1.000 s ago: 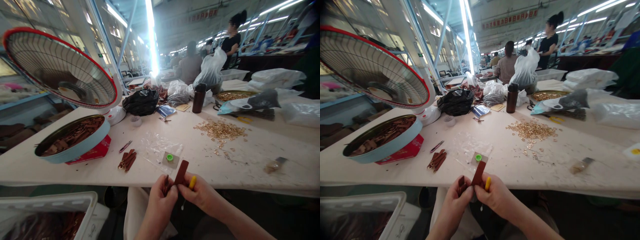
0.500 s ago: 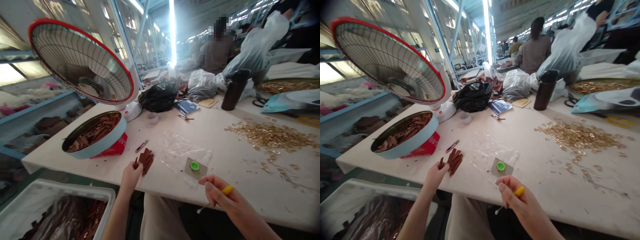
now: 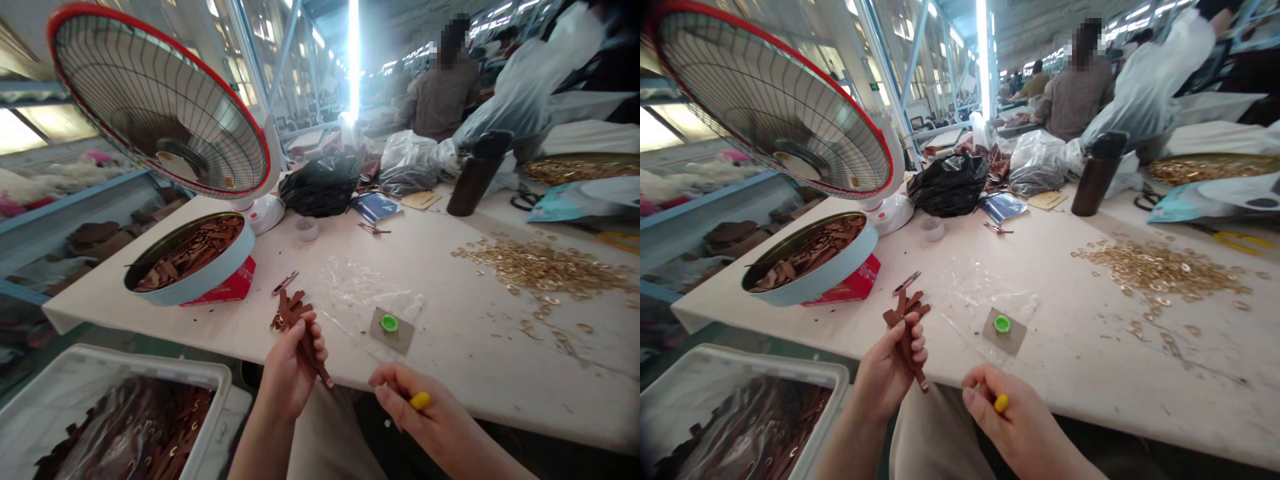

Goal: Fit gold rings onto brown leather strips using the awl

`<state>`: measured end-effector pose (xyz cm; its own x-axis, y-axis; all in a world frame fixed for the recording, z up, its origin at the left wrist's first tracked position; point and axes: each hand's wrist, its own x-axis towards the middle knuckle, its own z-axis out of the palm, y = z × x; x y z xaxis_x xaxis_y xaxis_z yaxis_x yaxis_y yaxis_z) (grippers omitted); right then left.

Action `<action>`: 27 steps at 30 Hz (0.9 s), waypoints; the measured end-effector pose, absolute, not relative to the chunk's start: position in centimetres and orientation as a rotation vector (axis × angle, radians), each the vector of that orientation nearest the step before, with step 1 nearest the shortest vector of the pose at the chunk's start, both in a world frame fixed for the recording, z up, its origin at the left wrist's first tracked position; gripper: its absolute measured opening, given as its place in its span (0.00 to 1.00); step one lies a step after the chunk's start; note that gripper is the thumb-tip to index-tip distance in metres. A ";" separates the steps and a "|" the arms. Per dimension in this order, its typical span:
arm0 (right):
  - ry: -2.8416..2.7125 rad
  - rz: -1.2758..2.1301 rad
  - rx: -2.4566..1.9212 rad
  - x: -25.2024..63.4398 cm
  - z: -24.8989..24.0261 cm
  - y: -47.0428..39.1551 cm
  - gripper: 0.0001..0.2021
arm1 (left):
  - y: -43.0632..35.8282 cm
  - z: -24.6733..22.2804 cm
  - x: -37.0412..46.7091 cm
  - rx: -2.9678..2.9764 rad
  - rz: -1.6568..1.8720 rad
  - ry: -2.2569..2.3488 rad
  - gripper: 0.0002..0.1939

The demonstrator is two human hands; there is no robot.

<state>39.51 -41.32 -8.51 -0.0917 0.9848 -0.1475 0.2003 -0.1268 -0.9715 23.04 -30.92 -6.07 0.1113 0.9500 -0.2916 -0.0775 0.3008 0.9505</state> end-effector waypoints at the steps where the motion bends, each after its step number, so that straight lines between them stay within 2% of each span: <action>1: -1.409 1.274 -1.380 39.3 -8.4 -41.7 0.14 | -32.3 -5.4 24.2 0.751 0.973 1.014 0.11; 4: -1.470 1.178 -1.373 38.9 -7.9 -43.1 0.11 | -35.6 -4.0 26.9 0.446 0.976 0.739 0.07; 6: -1.478 1.084 -1.423 39.0 -7.4 -44.1 0.12 | -37.1 -3.7 27.8 0.470 0.992 0.734 0.07; 13: -1.504 0.787 -1.519 40.6 -6.1 -46.7 0.12 | -40.5 -4.0 28.6 0.916 0.989 0.925 0.13; 20: -1.614 0.635 -1.586 42.5 -5.6 -48.1 0.12 | -42.2 -5.2 29.6 1.029 0.748 0.990 0.18; 24: -1.641 0.223 -2.084 48.6 -5.6 -48.0 0.14 | -41.7 -5.6 29.8 0.986 0.760 0.976 0.20; 27: -1.533 0.108 -2.291 54.4 -6.3 -47.0 0.13 | -41.4 -6.2 30.2 0.970 0.726 0.974 0.20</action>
